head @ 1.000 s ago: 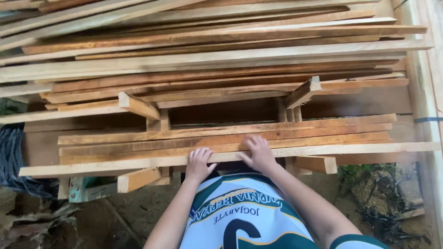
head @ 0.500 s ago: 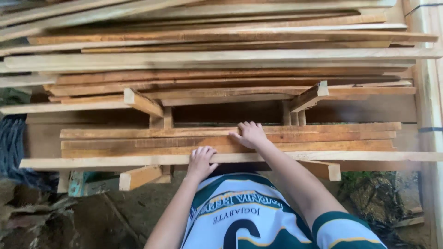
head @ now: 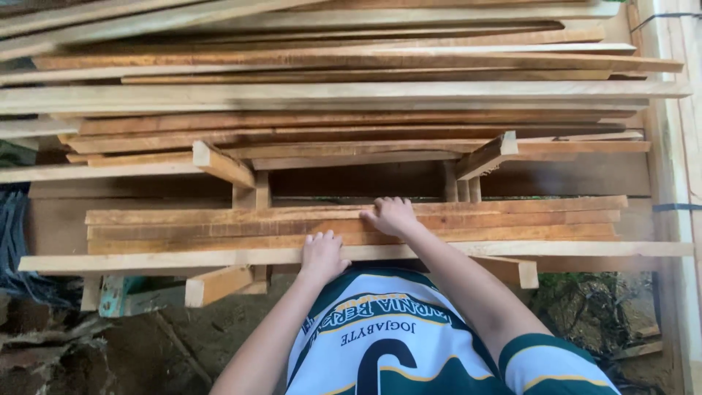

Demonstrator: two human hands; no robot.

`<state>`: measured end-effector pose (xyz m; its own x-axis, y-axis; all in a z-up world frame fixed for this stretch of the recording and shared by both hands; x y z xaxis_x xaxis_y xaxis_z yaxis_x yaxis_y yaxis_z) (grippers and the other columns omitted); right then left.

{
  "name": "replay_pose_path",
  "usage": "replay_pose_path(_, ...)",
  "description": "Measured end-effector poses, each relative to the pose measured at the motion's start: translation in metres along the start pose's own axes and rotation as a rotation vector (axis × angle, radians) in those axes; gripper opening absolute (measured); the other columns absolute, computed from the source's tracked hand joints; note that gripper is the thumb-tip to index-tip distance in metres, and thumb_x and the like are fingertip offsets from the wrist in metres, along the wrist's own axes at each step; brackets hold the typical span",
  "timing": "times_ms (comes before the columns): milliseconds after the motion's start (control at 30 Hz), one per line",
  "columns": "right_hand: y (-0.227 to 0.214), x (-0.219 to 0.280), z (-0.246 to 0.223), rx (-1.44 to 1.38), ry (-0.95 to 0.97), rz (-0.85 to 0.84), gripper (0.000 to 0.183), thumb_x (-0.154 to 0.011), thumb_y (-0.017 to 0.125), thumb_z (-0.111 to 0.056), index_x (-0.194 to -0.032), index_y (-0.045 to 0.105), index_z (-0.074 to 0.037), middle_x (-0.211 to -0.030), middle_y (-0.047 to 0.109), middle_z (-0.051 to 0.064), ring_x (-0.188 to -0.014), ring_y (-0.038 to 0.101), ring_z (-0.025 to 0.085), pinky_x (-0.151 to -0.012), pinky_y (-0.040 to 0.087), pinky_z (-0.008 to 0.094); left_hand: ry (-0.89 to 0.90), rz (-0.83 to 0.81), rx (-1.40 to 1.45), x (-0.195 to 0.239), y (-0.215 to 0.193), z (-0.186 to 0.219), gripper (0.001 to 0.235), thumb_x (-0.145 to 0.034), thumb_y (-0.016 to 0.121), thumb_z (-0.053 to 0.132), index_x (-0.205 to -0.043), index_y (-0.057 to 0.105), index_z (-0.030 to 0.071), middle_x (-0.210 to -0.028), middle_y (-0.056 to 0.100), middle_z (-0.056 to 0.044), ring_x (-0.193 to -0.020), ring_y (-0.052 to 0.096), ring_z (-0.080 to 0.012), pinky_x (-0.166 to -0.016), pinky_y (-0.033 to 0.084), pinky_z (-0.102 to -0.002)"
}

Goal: The person unties a bundle of wooden planks and places them on a wooden rack. They then proceed to pick up individual planks from a nearby pile and stack them neatly onto the rack, repeating this process for several pieces of wood.

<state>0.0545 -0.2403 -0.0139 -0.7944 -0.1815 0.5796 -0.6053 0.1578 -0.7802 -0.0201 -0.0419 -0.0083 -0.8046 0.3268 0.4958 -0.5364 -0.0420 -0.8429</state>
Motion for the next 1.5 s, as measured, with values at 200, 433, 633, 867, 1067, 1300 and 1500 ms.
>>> replay_pose_path(200,-0.058,0.006,0.003,-0.489,-0.16,0.326,0.031,-0.096,0.065,-0.047,-0.113,0.072,-0.022,-0.107,0.075,0.004,-0.106,0.072,0.029,-0.091,0.056,0.048,-0.101,-0.105,0.366,-0.035,-0.06,-0.015,0.028,-0.094,0.062,0.037,-0.111,0.076,0.02,-0.117,0.076,-0.01,-0.12,0.067,-0.035,-0.099,0.052,-0.048)
replay_pose_path(433,-0.169,-0.062,0.042,-0.084,-0.195,0.949,0.046,-0.089,0.075,-0.044,-0.126,0.065,-0.02,-0.123,0.066,0.005,-0.116,0.064,0.028,-0.091,0.053,0.044,0.01,0.52,0.249,-0.141,-0.205,-0.07,0.021,-0.096,0.067,0.033,-0.111,0.072,0.019,-0.107,0.072,-0.012,-0.108,0.068,-0.0388,-0.089,0.057,-0.053)
replay_pose_path(633,-0.205,-0.088,0.055,0.091,0.057,0.513,0.077,-0.095,0.064,-0.049,-0.157,0.041,-0.011,-0.16,0.042,0.011,-0.151,0.032,0.034,-0.121,0.023,0.063,-0.167,0.402,-0.022,-0.198,-0.225,-0.127,0.065,-0.098,0.065,0.028,-0.156,0.042,0.012,-0.157,0.045,-0.009,-0.148,0.037,-0.0337,-0.115,0.039,-0.059)
replay_pose_path(867,-0.196,-0.138,0.086,0.318,-0.026,0.528,0.059,-0.075,0.083,-0.05,-0.121,0.062,-0.02,-0.12,0.054,0.001,-0.117,0.055,0.025,-0.107,0.039,0.046,-0.145,0.43,-0.259,-0.239,-0.205,-0.167,0.06,-0.081,0.082,0.034,-0.134,0.057,0.021,-0.134,0.054,-0.001,-0.135,0.047,-0.028,-0.123,0.021,-0.057)
replay_pose_path(1067,-0.219,-0.145,0.119,0.26,-0.122,0.52,0.055,-0.076,0.08,-0.047,-0.119,0.06,-0.019,-0.107,0.065,0.003,-0.104,0.069,0.027,-0.089,0.052,0.046,-0.016,0.404,-0.11,-0.217,-0.251,-0.16,0.048,-0.084,0.079,0.035,-0.126,0.059,0.025,-0.122,0.071,0.002,-0.124,0.063,-0.0235,-0.121,0.027,-0.051)
replay_pose_path(1300,-0.319,-0.009,0.094,0.078,-0.402,0.775,0.05,-0.074,0.085,-0.048,-0.113,0.068,-0.02,-0.102,0.07,0.0,-0.102,0.071,0.026,-0.085,0.052,0.04,0.224,0.621,0.034,-0.098,-0.355,-0.089,0.047,-0.082,0.08,0.039,-0.123,0.063,0.027,-0.121,0.07,0.007,-0.113,0.064,-0.0204,-0.103,0.041,-0.043)
replay_pose_path(1500,-0.319,0.095,0.072,0.065,-0.23,0.507,0.049,-0.077,0.081,-0.044,-0.117,0.071,-0.019,-0.108,0.075,0.007,-0.105,0.072,0.035,-0.091,0.056,0.046,0.179,0.486,0.065,-0.025,-0.331,-0.059,0.044,-0.088,0.071,0.047,-0.127,0.066,0.026,-0.123,0.073,0.001,-0.114,0.066,-0.0253,-0.101,0.044,-0.046)
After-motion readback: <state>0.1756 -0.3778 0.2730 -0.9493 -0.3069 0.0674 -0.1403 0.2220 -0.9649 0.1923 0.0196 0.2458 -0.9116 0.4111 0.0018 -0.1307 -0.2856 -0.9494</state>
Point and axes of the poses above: each hand's wrist, its own x-axis away from the middle knuckle, its own y-axis out of the palm, z = x × y, the point moved 5 cm from there along -x, towards the middle knuckle
